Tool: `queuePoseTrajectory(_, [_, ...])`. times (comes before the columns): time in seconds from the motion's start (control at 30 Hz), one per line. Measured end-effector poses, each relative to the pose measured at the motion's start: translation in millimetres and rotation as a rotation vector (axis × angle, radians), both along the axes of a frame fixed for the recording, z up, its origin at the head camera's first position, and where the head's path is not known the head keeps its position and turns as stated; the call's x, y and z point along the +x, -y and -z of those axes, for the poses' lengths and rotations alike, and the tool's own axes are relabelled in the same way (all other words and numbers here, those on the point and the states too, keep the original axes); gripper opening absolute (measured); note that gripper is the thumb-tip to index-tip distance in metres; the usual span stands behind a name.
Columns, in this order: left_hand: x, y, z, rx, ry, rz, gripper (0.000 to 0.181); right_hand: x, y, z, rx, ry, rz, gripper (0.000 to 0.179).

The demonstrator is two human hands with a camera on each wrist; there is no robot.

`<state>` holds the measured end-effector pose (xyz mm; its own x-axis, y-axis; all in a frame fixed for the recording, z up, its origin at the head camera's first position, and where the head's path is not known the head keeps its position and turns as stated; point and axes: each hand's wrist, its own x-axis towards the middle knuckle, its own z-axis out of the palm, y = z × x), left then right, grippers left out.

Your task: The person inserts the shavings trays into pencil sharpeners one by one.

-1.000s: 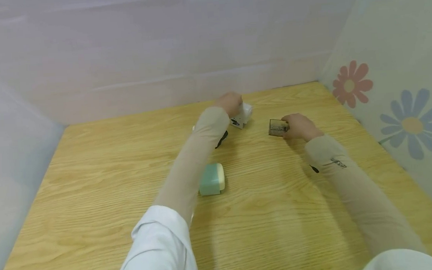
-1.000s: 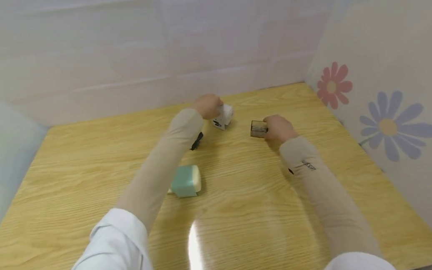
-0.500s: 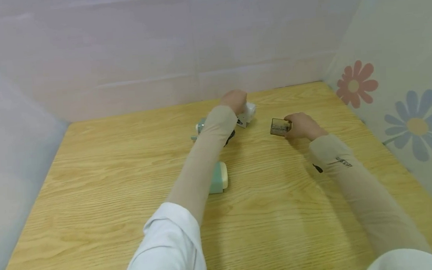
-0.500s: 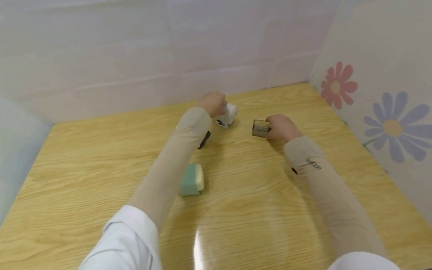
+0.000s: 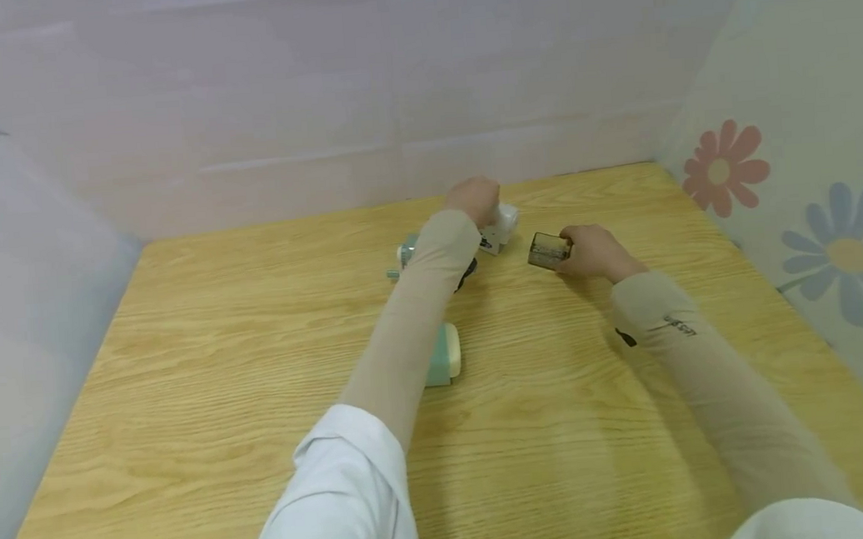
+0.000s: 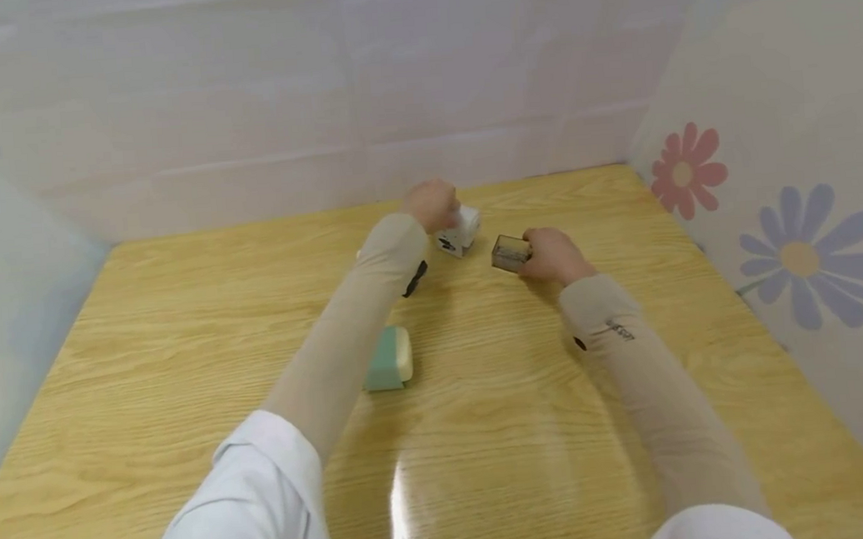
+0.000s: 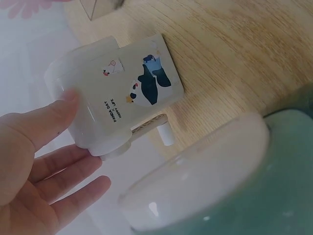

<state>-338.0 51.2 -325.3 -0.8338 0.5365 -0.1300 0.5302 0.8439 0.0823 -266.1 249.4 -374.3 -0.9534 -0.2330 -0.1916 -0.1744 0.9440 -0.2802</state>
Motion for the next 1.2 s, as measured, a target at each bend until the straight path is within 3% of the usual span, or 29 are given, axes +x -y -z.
queuePoseTrajectory(0.67, [3.6, -2.2, 0.1, 0.003, 0.011, -0.018, 0.032, -13.5, 23, 4.3, -0.067, -0.031, 0.011, 0.058])
queuePoseTrajectory(1.2, [6.9, -2.5, -2.0, -0.036, -0.011, -0.030, 0.033, -14.6, 34, 6.9, -0.121, -0.039, 0.021, 0.057])
